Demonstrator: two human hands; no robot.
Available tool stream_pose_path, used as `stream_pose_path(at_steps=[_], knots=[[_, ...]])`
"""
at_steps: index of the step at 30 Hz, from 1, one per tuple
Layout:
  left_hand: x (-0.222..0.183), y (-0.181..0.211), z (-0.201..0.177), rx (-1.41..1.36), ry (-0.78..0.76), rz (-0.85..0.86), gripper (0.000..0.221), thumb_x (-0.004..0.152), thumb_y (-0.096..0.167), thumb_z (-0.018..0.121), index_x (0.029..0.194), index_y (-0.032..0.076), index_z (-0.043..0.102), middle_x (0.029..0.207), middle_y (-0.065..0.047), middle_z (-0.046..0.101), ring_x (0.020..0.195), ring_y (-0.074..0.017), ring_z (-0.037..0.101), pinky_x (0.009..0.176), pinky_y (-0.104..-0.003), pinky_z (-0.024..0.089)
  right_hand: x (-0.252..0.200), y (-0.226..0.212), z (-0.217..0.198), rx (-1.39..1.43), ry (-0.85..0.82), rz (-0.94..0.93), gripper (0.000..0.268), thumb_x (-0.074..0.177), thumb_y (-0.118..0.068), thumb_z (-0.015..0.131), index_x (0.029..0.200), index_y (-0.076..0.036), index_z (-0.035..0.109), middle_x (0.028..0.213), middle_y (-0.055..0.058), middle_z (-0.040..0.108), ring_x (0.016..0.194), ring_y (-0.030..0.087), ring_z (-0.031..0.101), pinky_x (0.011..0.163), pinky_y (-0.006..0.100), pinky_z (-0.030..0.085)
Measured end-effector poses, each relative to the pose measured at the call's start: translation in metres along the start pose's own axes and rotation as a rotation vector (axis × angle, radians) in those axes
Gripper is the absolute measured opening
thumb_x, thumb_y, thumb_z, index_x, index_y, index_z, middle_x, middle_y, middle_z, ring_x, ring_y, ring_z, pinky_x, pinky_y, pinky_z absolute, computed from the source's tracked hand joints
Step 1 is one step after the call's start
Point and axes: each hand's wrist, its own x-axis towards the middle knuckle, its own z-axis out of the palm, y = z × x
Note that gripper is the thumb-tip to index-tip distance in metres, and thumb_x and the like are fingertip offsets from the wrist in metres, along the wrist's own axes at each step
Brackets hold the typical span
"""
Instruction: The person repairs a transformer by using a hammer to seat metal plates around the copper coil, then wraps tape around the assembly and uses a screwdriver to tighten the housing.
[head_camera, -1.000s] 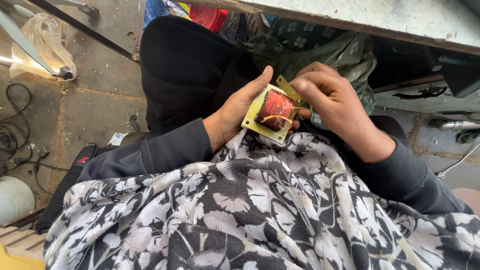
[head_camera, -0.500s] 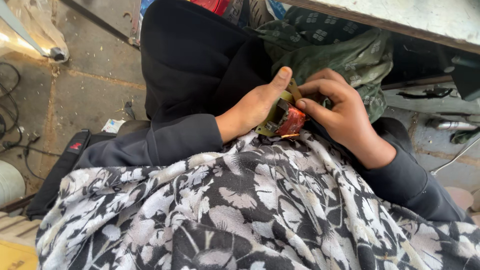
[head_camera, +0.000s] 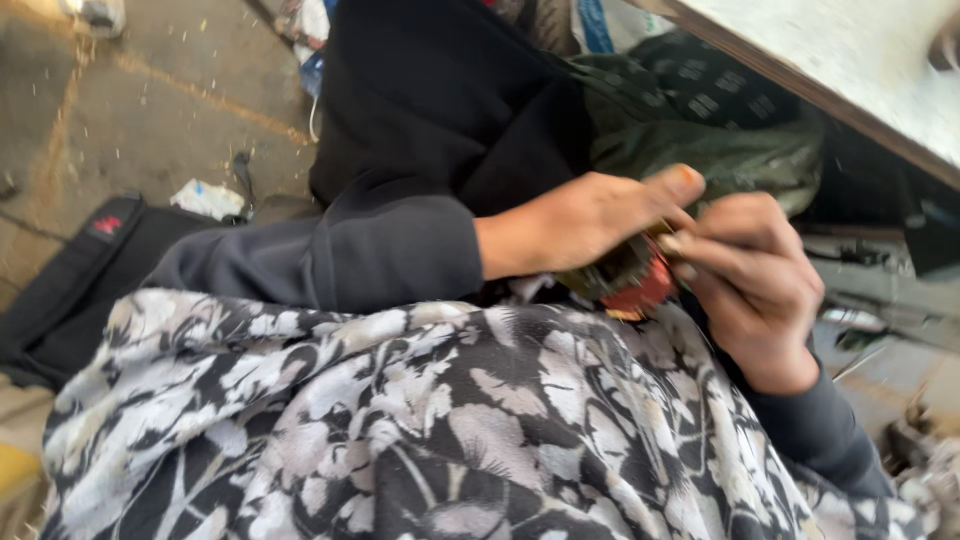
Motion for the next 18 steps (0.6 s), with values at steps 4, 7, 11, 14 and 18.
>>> stream_pose_path(at_steps=[4, 7, 11, 14, 18], knots=[[0.000, 0.006, 0.007, 0.056, -0.082, -0.010, 0.095, 0.091, 0.081, 0.044, 0.108, -0.005, 0.080, 0.108, -0.017, 0.079, 0.103, -0.0235, 0.074, 0.094, -0.030, 0.057, -0.004, -0.003, -0.003, 0.091, 0.023, -0.027, 0.021, 0.085, -0.009, 0.079, 0.105, -0.008, 0.076, 0.106, 0.004, 0.067, 0.103, 0.019, 0.063, 0.092, 0.031, 0.052], [0.000, 0.009, 0.008, 0.052, -0.115, -0.045, 0.101, 0.086, 0.087, 0.042, 0.109, -0.004, 0.081, 0.110, -0.016, 0.078, 0.108, -0.0235, 0.072, 0.096, -0.030, 0.053, -0.007, 0.001, -0.001, 0.203, 0.042, -0.022, 0.020, 0.084, -0.014, 0.080, 0.103, -0.010, 0.077, 0.104, 0.001, 0.068, 0.101, 0.016, 0.064, 0.090, 0.029, 0.053], [0.002, 0.000, -0.003, -0.024, -0.222, -0.179, 0.101, 0.087, 0.086, 0.041, 0.108, -0.004, 0.082, 0.111, -0.026, 0.080, 0.107, -0.0343, 0.075, 0.096, -0.042, 0.060, -0.013, 0.008, 0.003, 0.277, 0.008, 0.043, 0.016, 0.092, -0.009, 0.079, 0.108, -0.006, 0.076, 0.107, 0.001, 0.069, 0.102, 0.014, 0.062, 0.092, 0.026, 0.051], [0.011, -0.018, -0.013, -0.013, -0.213, -0.198, 0.104, 0.093, 0.086, 0.037, 0.097, -0.008, 0.081, 0.100, -0.030, 0.079, 0.092, -0.0384, 0.079, 0.085, -0.045, 0.065, -0.011, 0.019, 0.001, 0.261, -0.021, 0.263, 0.012, 0.096, -0.001, 0.074, 0.108, 0.001, 0.073, 0.111, 0.004, 0.067, 0.105, 0.014, 0.061, 0.094, 0.027, 0.049], [0.030, -0.036, -0.017, 0.223, 0.006, 0.090, 0.100, 0.089, 0.091, 0.038, 0.124, 0.003, 0.069, 0.112, -0.017, 0.069, 0.102, -0.0195, 0.064, 0.089, -0.034, 0.051, -0.010, 0.034, 0.011, 0.668, 0.000, 0.524, 0.007, 0.102, 0.004, 0.065, 0.109, 0.005, 0.067, 0.112, 0.006, 0.063, 0.109, 0.015, 0.061, 0.107, 0.031, 0.050]])
